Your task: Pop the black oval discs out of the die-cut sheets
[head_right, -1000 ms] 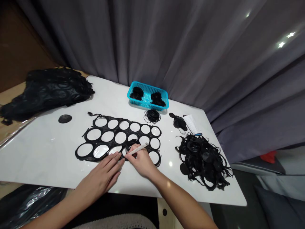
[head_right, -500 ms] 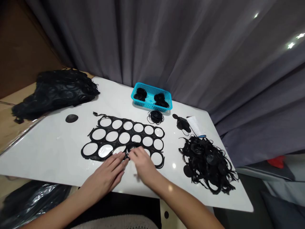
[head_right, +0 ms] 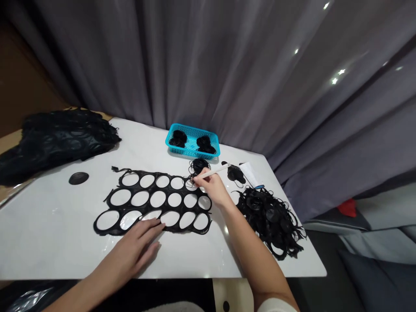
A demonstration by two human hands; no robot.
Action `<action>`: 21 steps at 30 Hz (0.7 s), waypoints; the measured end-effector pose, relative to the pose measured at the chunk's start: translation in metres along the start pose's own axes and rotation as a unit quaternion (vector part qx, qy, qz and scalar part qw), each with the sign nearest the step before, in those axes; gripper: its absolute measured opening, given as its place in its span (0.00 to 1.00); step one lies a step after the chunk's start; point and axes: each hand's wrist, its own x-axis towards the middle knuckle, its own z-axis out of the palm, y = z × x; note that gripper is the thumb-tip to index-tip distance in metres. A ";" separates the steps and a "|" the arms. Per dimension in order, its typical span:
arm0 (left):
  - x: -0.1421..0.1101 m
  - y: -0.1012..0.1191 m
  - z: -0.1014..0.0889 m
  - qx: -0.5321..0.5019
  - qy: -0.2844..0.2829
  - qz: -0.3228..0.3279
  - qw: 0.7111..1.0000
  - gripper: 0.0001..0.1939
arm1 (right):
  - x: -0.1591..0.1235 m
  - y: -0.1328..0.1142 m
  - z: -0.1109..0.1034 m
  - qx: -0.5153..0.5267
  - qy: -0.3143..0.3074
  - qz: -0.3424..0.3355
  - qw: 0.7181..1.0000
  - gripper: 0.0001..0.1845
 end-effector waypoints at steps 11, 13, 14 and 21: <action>0.102 -0.024 -0.020 -0.466 -0.115 -0.122 0.869 0.32 | -0.044 -0.001 0.042 0.307 -0.149 0.152 0.928 0.22; 0.106 -0.025 -0.014 -0.509 -0.134 -0.132 0.840 0.30 | -0.056 0.008 0.041 0.341 -0.134 0.163 0.916 0.21; 0.107 -0.024 -0.013 -0.519 -0.141 -0.137 0.832 0.28 | -0.062 0.013 0.040 0.359 -0.121 0.171 0.910 0.21; 0.114 -0.003 -0.023 -0.604 -0.135 -0.197 0.760 0.29 | -0.083 0.035 0.039 0.475 -0.037 0.196 0.857 0.16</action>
